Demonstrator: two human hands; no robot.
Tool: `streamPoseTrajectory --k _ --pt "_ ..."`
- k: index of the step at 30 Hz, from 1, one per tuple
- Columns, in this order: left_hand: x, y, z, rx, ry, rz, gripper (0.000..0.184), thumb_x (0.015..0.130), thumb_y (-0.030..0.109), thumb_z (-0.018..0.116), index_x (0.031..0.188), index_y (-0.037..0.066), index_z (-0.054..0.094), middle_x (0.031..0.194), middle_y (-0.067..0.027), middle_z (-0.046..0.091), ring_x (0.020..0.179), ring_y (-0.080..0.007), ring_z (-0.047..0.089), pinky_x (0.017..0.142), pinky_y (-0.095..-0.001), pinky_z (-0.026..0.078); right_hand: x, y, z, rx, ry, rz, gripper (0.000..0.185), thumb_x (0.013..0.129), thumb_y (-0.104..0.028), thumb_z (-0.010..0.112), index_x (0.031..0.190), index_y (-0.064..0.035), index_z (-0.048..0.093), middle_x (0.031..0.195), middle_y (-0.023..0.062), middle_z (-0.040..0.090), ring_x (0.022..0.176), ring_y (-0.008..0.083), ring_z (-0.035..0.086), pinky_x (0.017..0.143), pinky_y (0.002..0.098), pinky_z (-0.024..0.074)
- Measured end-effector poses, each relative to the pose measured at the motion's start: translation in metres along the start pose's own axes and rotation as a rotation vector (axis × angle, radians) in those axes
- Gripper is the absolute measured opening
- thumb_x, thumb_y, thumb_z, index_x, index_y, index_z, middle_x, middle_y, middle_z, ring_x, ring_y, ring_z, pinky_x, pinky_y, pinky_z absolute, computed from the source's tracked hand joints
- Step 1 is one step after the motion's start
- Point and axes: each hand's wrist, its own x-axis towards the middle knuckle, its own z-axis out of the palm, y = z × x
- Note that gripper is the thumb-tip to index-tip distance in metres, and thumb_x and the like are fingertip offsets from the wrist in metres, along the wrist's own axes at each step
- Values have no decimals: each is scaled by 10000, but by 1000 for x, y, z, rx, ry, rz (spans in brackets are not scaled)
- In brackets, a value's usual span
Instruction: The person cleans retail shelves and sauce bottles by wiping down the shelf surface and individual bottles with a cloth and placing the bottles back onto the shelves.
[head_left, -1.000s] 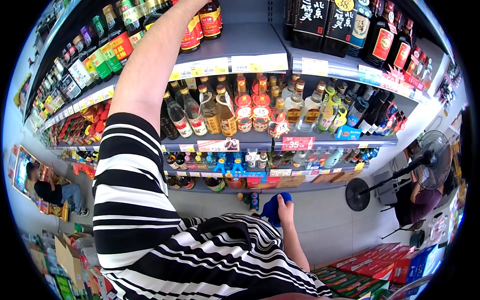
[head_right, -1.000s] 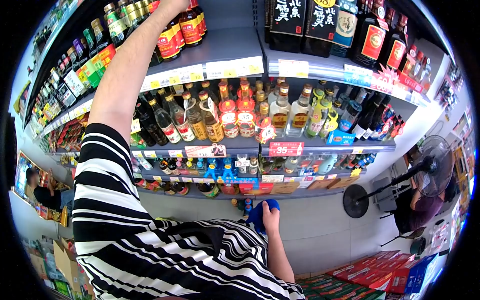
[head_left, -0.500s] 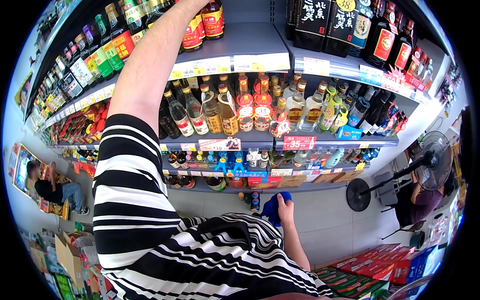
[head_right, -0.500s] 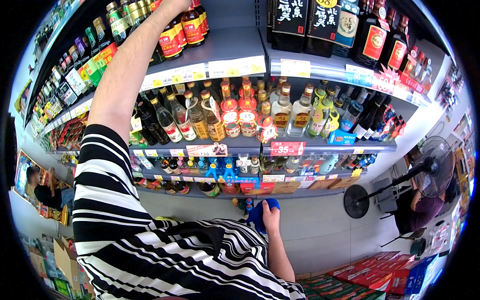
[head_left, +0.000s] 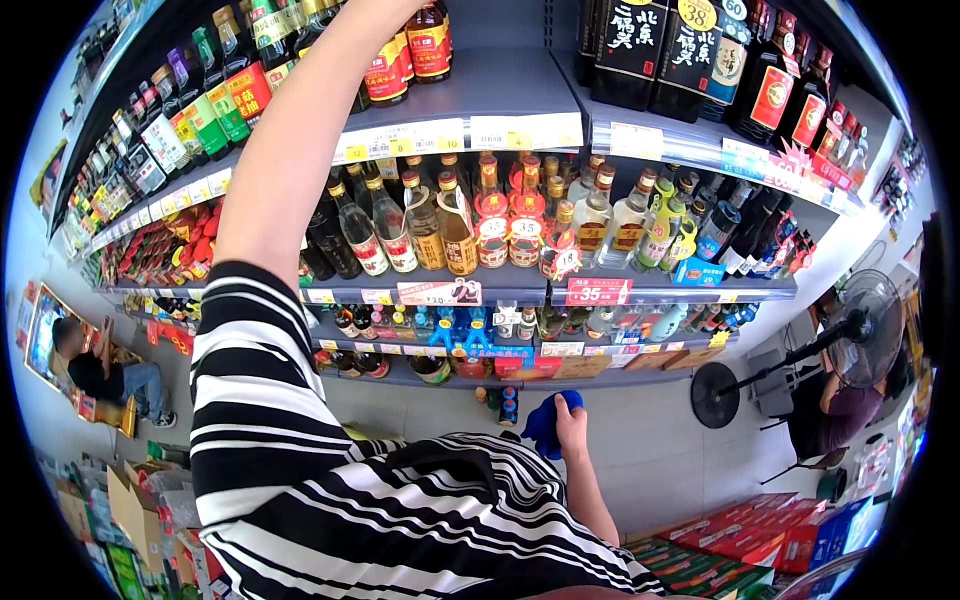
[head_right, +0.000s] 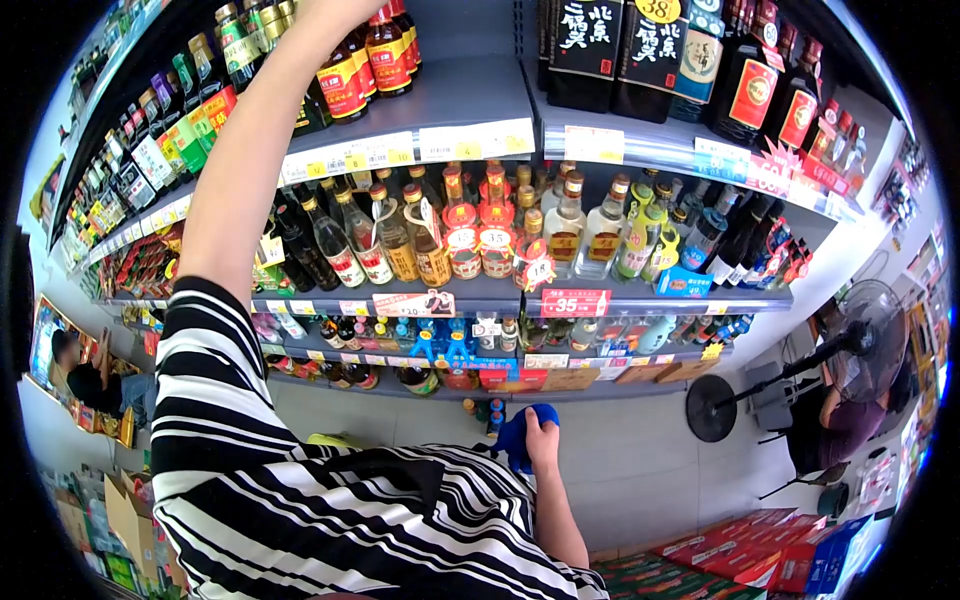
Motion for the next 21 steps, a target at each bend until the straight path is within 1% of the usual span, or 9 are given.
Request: streamPoseTrajectory --k 2,4,7,9,10,13,16,18,21 --pt "-25 8 -34 -304 -44 38 387 813 284 644 1104 69 509 1073 -168 592 988 -371 590 846 -384 492 1 -3 1 26 25 1 500 840 -376 618 614 62 532 560 57 501 559 122 464 501 338 399" --pt "-98 32 -60 -753 -91 -58 220 919 233 538 814 41 528 748 -27 579 668 -100 533 650 -274 455 8 2 1 -5 71 12 497 841 -374 619 616 60 532 568 52 505 563 117 462 496 332 397" --pt "-237 43 -58 -1251 -646 157 99 833 80 618 925 47 602 855 -70 641 809 -139 605 743 -288 480 18 5 4 43 57 10 499 843 -378 617 614 57 531 567 55 502 563 118 463 492 330 396" --pt "-325 55 -21 -1265 -1168 75 161 887 188 574 944 40 601 877 -86 646 791 -175 623 716 -316 489 21 0 4 21 47 25 497 846 -379 614 618 56 535 571 59 506 566 119 467 495 332 398" --pt "-398 49 16 -1253 -1366 -274 224 913 248 546 979 38 586 848 -80 642 750 -172 620 679 -311 494 23 -2 3 8 44 34 496 847 -379 613 620 55 537 572 61 508 568 119 469 496 333 399" --pt "-668 -7 83 -1013 -1188 -1193 223 929 227 507 1016 32 572 761 -65 607 670 -128 580 598 -256 463 49 11 -13 74 51 -46 476 843 -380 614 686 67 578 608 57 537 597 124 494 535 331 418" --pt "-786 -83 -16 -668 -1455 -1643 198 909 187 488 966 20 578 761 -90 608 650 -167 593 575 -291 485 54 30 -34 67 102 94 465 829 -377 625 770 84 606 682 61 582 639 123 513 595 317 442" --pt "-795 -107 -86 -638 -1464 -1889 186 896 160 474 933 12 582 761 -106 608 637 -193 602 560 -314 499 82 115 -66 -201 191 81 493 807 -377 603 870 112 626 725 142 638 726 185 604 658 350 488" --pt "-778 -102 -129 -625 -1413 -2086 179 877 119 455 883 0 588 762 -131 609 617 -232 614 538 -349 521 42 186 -114 -274 130 476 478 820 -375 556 871 94 631 800 188 660 793 273 645 684 411 502"
